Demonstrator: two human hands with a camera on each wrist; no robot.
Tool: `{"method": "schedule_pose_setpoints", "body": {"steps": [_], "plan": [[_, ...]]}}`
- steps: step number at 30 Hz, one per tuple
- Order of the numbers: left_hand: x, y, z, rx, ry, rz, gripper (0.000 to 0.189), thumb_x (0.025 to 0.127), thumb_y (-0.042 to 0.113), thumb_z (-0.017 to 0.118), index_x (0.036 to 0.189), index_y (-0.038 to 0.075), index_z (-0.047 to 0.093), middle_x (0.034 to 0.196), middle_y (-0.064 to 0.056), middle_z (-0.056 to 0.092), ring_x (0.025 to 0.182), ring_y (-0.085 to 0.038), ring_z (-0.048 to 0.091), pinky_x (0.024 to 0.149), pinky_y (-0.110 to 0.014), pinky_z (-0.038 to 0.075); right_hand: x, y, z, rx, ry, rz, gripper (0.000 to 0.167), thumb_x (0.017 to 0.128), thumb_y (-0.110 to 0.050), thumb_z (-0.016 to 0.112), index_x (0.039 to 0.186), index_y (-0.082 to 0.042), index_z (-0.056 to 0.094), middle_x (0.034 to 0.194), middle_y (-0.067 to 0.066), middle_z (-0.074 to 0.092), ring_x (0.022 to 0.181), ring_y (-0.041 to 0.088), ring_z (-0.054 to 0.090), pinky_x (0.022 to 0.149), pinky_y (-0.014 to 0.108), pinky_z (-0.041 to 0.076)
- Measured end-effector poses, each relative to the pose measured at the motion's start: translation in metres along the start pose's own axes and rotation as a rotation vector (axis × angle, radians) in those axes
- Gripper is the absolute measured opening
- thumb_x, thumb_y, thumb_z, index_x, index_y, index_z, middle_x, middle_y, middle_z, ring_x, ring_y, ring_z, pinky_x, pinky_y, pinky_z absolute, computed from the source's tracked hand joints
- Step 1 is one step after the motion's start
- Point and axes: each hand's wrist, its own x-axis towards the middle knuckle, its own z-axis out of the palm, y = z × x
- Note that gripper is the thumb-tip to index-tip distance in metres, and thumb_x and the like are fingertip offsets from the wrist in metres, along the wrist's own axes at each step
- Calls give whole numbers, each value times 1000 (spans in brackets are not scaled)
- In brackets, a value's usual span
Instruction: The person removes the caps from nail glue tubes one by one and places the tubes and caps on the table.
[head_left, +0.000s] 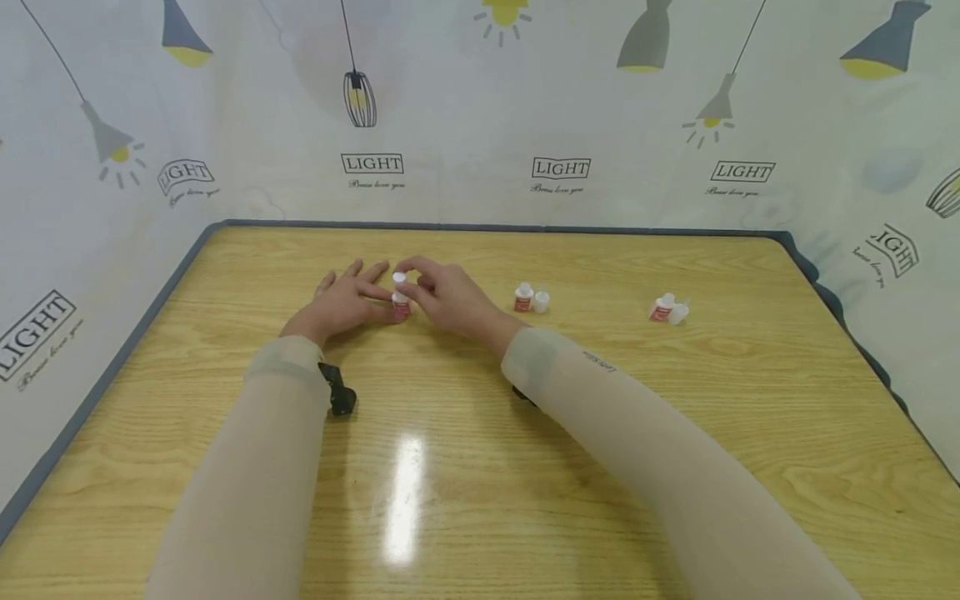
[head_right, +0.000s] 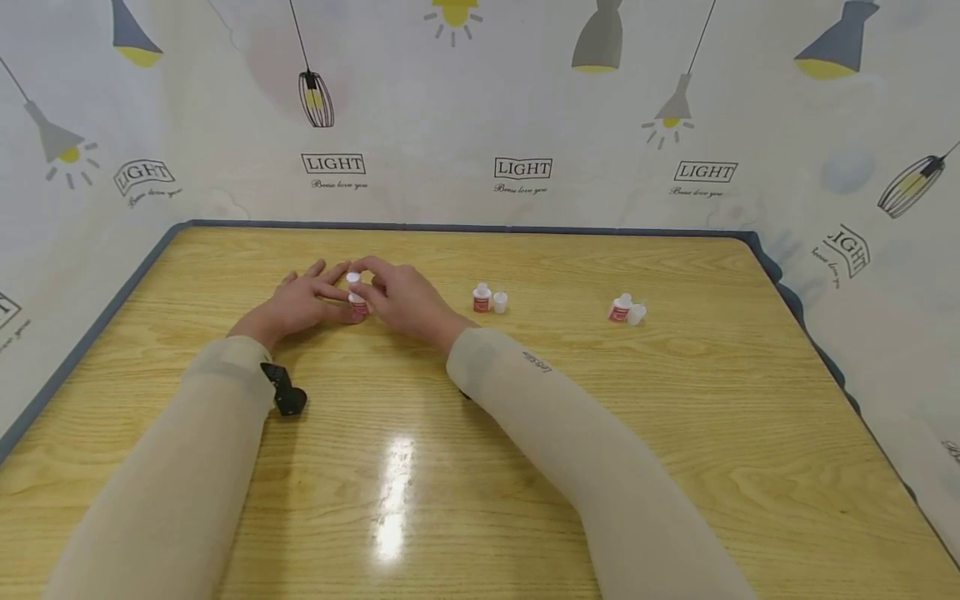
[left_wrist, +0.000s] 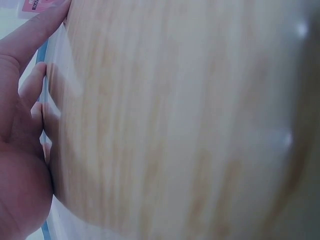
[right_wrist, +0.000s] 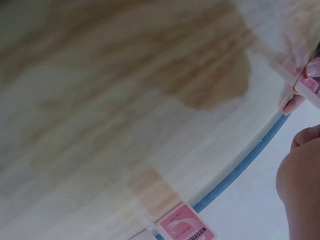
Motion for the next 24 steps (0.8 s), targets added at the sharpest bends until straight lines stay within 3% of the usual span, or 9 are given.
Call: {"method": "schedule_pose_setpoints", "body": {"steps": [10,24], "plan": [[0,0,1,-23,6,-2,61,93,64,72,140,25,72,181,-3,15,169,-38,-9,131,-67,-15,-2,-1,0,25,85,-76,26,112,-20,57,132,-5,60,60,-5,43,52,8,35,53,20,31],[1,-3,0,-46,-3,-16,61,92,65,73,139,26,73,181,-2,15,169,-37,-10,130,-66,-17,-4,-3,-3,73,171,-51,23,112,-18,56,128,-4,62,60,-4,38,52,9,32,52,22,29]]}}
